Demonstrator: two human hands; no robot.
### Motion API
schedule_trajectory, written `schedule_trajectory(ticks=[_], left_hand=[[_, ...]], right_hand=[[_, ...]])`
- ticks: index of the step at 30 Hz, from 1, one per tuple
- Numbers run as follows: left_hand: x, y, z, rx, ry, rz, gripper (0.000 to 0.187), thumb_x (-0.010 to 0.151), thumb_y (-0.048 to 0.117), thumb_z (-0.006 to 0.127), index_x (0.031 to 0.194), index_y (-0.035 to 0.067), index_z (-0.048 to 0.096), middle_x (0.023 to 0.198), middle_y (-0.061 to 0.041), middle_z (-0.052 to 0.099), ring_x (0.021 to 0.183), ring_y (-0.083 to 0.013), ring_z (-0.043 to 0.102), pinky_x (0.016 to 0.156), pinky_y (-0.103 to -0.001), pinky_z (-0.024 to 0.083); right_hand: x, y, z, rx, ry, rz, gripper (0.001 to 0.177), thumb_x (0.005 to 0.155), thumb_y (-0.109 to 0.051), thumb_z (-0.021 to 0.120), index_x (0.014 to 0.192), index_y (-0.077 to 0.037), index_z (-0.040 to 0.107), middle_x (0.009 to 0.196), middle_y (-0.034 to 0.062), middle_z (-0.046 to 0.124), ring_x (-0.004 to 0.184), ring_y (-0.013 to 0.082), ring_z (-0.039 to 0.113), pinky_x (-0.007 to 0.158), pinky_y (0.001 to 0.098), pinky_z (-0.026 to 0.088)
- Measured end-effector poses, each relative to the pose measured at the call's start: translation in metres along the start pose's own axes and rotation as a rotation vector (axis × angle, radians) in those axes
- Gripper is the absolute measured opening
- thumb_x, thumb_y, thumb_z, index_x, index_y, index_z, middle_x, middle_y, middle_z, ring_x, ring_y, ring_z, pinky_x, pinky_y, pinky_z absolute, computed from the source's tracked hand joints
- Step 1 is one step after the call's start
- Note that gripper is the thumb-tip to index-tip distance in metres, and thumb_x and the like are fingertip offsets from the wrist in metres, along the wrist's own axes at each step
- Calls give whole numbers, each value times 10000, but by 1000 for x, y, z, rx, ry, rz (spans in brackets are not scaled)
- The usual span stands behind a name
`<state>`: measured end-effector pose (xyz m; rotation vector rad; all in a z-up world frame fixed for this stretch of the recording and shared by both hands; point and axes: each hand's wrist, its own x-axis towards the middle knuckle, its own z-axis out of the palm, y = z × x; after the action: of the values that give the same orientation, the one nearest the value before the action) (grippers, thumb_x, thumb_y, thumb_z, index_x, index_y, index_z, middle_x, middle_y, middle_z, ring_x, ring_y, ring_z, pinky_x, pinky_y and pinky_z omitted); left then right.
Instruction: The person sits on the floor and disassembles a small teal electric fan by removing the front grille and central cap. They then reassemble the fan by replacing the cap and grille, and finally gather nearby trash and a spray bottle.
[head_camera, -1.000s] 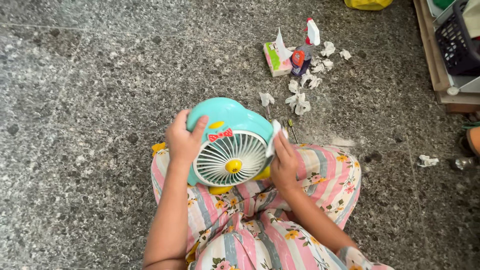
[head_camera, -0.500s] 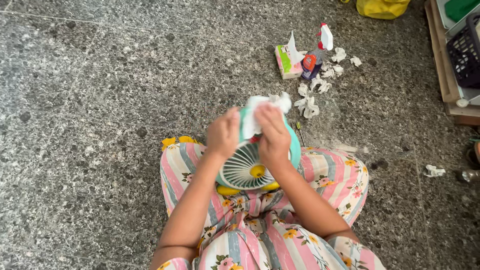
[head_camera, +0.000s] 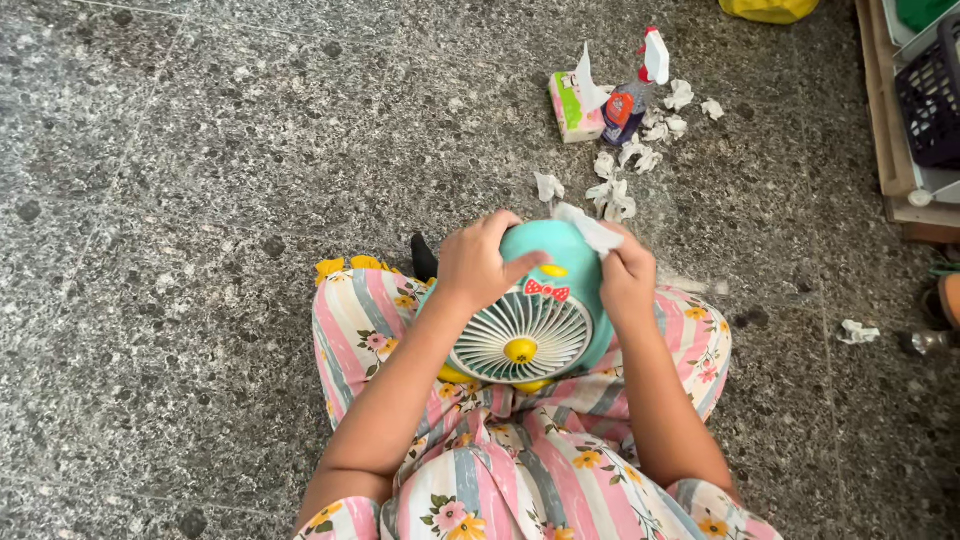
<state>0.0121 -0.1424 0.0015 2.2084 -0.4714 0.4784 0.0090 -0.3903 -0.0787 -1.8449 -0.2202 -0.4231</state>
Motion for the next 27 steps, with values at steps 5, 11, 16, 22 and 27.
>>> schedule_trajectory(ticks=[5,11,16,22,27], left_hand=[[-8,20,-9,107,30,-2,714,686,781,750,849,88,697,818,-94,718,725,-336,720,632,-454,566],[-30,35,-43,-135,140,134,658,727,688,839,936,74,729,869,-72,735,749,-249,747,692,-364,600],[-28,15,-79,-409,73,430,723,662,739,796,946,77,736,891,-44,740,797,-242,744,754,-351,584],[-37,16,-48,-437,125,533,786,692,799,727,943,54,736,887,-59,752,791,-255,744,752,-376,571],[-47,0,-33,-424,171,516,806,789,826,626,937,41,729,862,-65,735,769,-259,737,750,-387,579]], right_hand=[[-56,39,-16,286,102,303,219,992,3,548,1132,-5,717,1084,33,714,997,85,617,875,234,486],[-73,-7,-50,181,-110,-229,210,982,-65,572,1119,38,694,1164,116,705,1098,206,662,985,323,517],[-75,-48,-64,732,-1,-133,167,1027,-47,597,1126,39,701,1157,158,702,1003,218,689,893,331,560],[-50,-79,-54,313,206,-85,175,1023,-7,567,1111,32,713,1175,151,709,986,198,674,850,302,535],[-67,-119,-26,-170,-467,-440,537,717,125,548,1207,-24,710,1264,183,708,1258,392,656,1061,478,533]])
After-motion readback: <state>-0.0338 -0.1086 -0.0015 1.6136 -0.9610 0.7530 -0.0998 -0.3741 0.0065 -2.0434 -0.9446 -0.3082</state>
